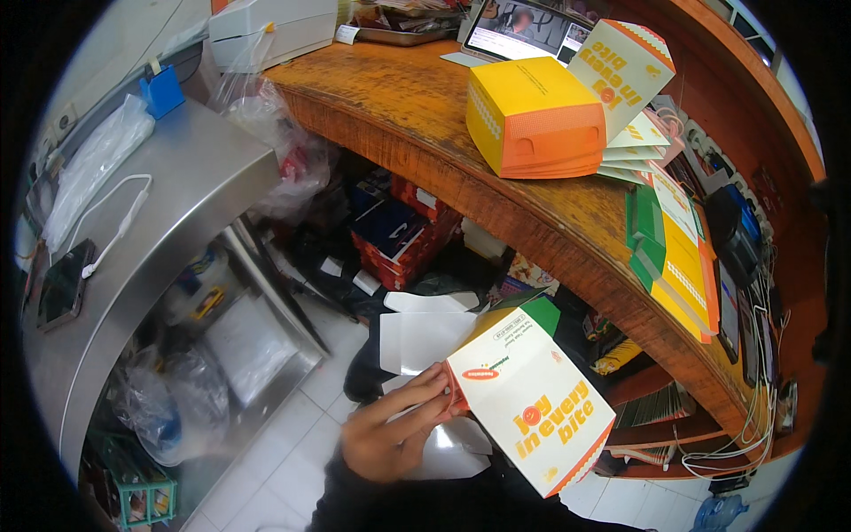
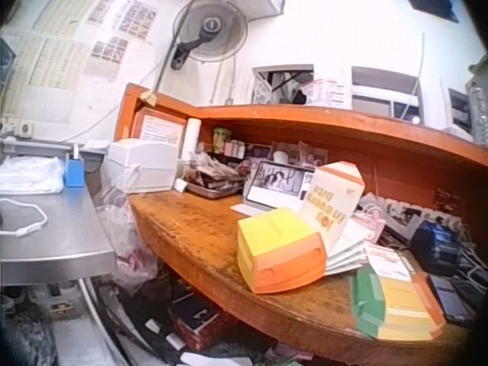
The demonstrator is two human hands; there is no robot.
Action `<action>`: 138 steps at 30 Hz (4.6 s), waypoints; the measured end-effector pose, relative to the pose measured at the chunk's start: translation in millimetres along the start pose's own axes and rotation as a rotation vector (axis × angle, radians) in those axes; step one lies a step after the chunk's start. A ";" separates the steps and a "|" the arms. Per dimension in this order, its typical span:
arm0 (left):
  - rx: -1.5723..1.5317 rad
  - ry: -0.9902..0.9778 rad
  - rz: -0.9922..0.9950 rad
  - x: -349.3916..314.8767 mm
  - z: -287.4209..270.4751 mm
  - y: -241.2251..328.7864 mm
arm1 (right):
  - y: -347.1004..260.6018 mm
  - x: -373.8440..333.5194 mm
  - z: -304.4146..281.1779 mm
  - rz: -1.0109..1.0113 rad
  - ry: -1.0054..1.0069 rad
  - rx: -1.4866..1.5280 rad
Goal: The person repeatedly folds flat paperboard pieces into small rectangular boxes with checkered patterns. They fold the sides, tuck flaps, and place each completed box on a wooden counter. The process is repeated continuously throughout the clip.
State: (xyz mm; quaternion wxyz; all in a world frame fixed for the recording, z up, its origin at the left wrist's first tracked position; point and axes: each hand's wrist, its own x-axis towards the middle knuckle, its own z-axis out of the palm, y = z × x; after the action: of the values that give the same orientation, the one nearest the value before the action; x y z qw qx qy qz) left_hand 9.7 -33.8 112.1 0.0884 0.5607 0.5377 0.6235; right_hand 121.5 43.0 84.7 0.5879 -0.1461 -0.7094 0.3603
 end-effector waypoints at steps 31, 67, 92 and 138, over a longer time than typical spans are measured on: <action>-0.494 0.277 -0.524 -22.8 -6.4 -33.1 | 2.1 37.6 -21.6 -0.181 -0.384 -0.374; -0.490 0.300 -0.448 -33.0 -0.8 -47.1 | -11.5 29.8 -6.5 0.176 -0.244 0.109; -1.368 0.205 -0.717 -16.3 -1.0 -32.7 | 9.0 48.1 -39.5 -0.193 -0.177 -0.481; -0.164 0.278 0.021 -4.6 6.1 -9.3 | -9.3 24.8 -15.4 0.436 -0.194 0.370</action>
State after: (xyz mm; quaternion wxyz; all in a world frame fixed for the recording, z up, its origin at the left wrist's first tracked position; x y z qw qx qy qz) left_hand 11.6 -29.8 100.8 0.0521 0.4656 0.4860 0.7378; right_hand 131.3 57.4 109.9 0.4429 -0.1500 -0.6364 0.6135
